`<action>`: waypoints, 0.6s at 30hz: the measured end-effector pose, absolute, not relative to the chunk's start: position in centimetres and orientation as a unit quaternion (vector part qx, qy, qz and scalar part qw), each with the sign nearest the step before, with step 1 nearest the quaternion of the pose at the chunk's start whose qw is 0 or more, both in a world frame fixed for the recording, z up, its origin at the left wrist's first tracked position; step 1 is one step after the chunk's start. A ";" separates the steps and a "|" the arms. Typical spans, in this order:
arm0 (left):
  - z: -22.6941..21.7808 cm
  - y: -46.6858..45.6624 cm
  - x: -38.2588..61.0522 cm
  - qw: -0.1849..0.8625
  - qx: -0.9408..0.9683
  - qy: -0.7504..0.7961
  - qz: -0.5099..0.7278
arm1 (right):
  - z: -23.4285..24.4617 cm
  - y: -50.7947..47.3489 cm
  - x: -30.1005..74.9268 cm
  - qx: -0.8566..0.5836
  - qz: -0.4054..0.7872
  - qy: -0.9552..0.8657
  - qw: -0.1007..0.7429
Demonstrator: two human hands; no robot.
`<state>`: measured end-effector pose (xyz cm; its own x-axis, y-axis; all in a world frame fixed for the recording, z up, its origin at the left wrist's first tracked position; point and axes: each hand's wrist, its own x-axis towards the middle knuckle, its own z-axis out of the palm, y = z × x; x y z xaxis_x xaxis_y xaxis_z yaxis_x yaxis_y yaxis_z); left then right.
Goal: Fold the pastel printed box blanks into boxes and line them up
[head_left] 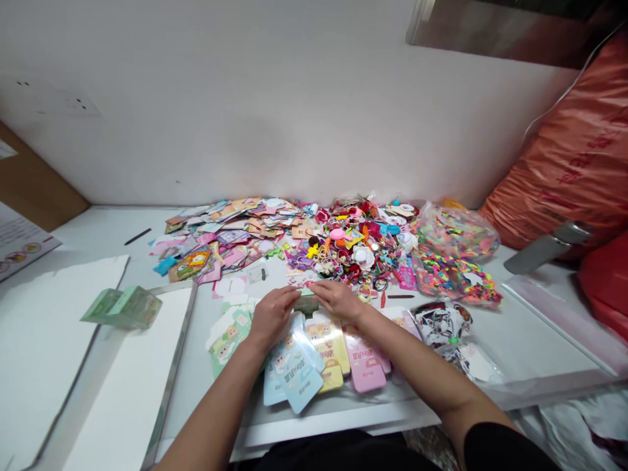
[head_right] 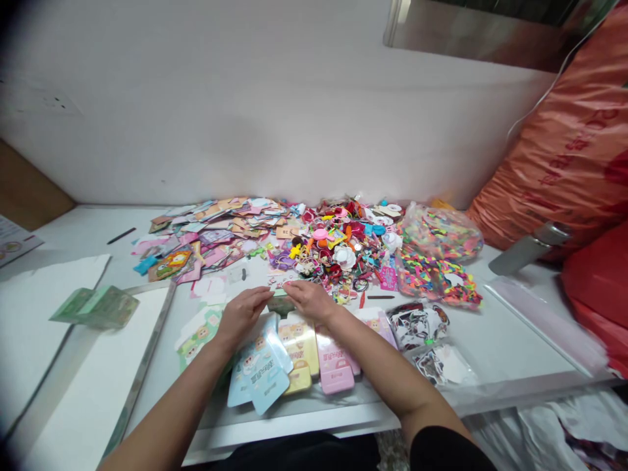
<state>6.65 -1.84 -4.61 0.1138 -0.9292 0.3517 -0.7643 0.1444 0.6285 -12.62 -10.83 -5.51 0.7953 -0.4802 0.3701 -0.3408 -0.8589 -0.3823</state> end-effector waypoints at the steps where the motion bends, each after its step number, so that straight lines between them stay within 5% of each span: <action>1: -4.8 -1.8 6.7 0.373 0.643 -0.661 -0.105 | -5.8 -10.6 -12.6 -0.942 -0.236 0.211 0.114; 4: -5.2 -1.8 6.7 0.374 0.642 -0.660 -0.111 | -6.5 -10.3 -12.4 -0.951 -0.230 0.200 0.052; 8: -4.5 -3.0 6.3 0.425 0.636 -0.628 -0.143 | -5.6 -10.5 -12.3 -0.938 -0.235 0.240 0.088; 13: -1.7 -5.3 6.8 0.582 0.685 -0.369 -0.235 | -2.4 -9.8 -12.8 -0.927 -0.285 0.235 0.070; 18: -0.4 -5.1 6.6 0.543 0.680 -0.331 -0.365 | -1.1 -7.7 -12.8 -0.945 -0.227 0.213 0.101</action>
<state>6.63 -5.05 -0.38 0.5151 -0.8461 -0.1374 -0.0534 -0.1917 0.9800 -12.76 -7.73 -1.11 0.8058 -0.4493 0.3858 -0.3572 -0.8884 -0.2885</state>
